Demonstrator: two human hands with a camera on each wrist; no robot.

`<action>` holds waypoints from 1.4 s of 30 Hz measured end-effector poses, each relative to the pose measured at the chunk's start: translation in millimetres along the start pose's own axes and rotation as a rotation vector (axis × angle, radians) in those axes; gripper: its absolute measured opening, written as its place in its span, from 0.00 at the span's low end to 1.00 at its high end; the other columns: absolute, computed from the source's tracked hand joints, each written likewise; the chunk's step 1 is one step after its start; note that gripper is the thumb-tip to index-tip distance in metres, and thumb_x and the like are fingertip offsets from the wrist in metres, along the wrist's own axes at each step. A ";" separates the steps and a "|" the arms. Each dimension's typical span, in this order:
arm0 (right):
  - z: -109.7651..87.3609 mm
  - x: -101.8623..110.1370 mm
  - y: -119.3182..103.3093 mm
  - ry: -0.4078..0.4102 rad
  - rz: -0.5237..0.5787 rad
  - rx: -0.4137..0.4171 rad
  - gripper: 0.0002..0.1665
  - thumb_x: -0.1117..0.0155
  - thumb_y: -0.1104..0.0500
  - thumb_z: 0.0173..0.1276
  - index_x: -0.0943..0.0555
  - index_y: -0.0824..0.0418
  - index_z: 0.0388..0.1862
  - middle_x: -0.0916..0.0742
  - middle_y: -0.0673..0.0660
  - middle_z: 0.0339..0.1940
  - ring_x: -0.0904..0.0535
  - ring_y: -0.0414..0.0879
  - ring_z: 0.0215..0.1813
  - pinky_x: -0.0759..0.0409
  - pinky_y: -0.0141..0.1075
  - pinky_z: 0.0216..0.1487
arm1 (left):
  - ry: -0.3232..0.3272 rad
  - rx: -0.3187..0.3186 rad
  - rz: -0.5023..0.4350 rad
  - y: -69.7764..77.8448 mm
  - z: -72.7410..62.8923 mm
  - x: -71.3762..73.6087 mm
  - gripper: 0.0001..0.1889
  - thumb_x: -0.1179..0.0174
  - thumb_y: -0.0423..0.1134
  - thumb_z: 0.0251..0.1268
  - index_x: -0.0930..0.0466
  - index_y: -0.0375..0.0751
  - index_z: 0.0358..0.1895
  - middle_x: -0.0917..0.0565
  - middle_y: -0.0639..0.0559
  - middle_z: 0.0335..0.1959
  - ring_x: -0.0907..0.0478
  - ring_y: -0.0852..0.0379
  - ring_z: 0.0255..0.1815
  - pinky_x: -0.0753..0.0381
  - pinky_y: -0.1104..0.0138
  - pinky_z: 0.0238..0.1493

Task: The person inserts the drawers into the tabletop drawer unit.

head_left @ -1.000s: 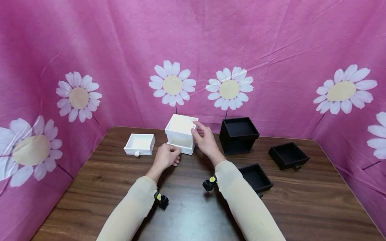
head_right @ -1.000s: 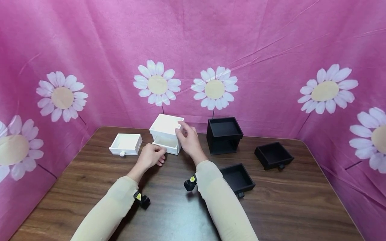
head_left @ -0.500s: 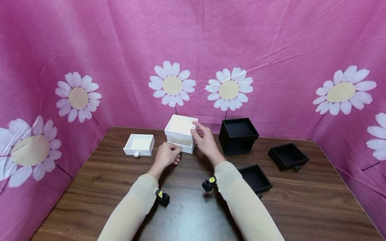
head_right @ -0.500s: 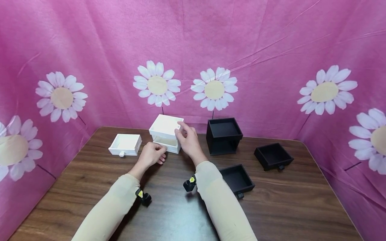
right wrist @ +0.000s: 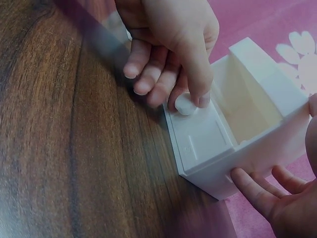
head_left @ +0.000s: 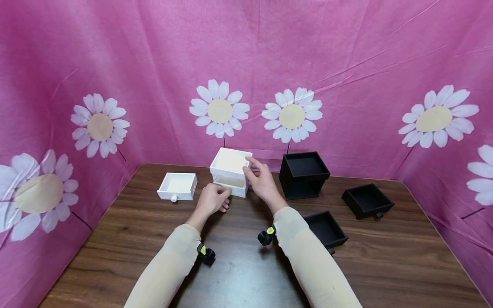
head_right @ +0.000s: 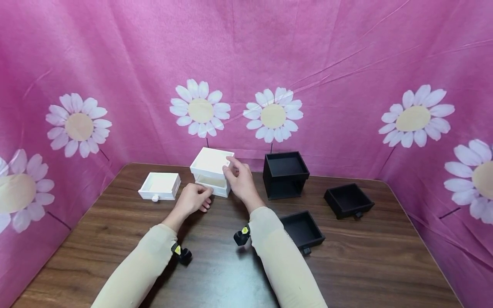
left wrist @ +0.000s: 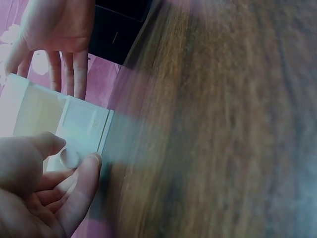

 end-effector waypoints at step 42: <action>-2.3 0.3 -2.1 -0.007 -0.009 -0.029 0.28 0.38 0.53 0.84 0.24 0.53 0.79 0.23 0.67 0.65 0.16 0.60 0.60 0.09 0.43 0.50 | 0.064 -0.044 0.113 -6.9 -47.2 35.0 0.14 0.35 0.40 0.77 0.10 0.30 0.47 0.10 0.43 0.26 0.13 0.54 0.23 0.16 0.68 0.27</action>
Point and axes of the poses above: each hand's wrist, its own z-axis towards the middle knuckle, its own x-axis out of the back of the hand, y = z × x, the point moved 4 cm from there along z, towards the middle knuckle
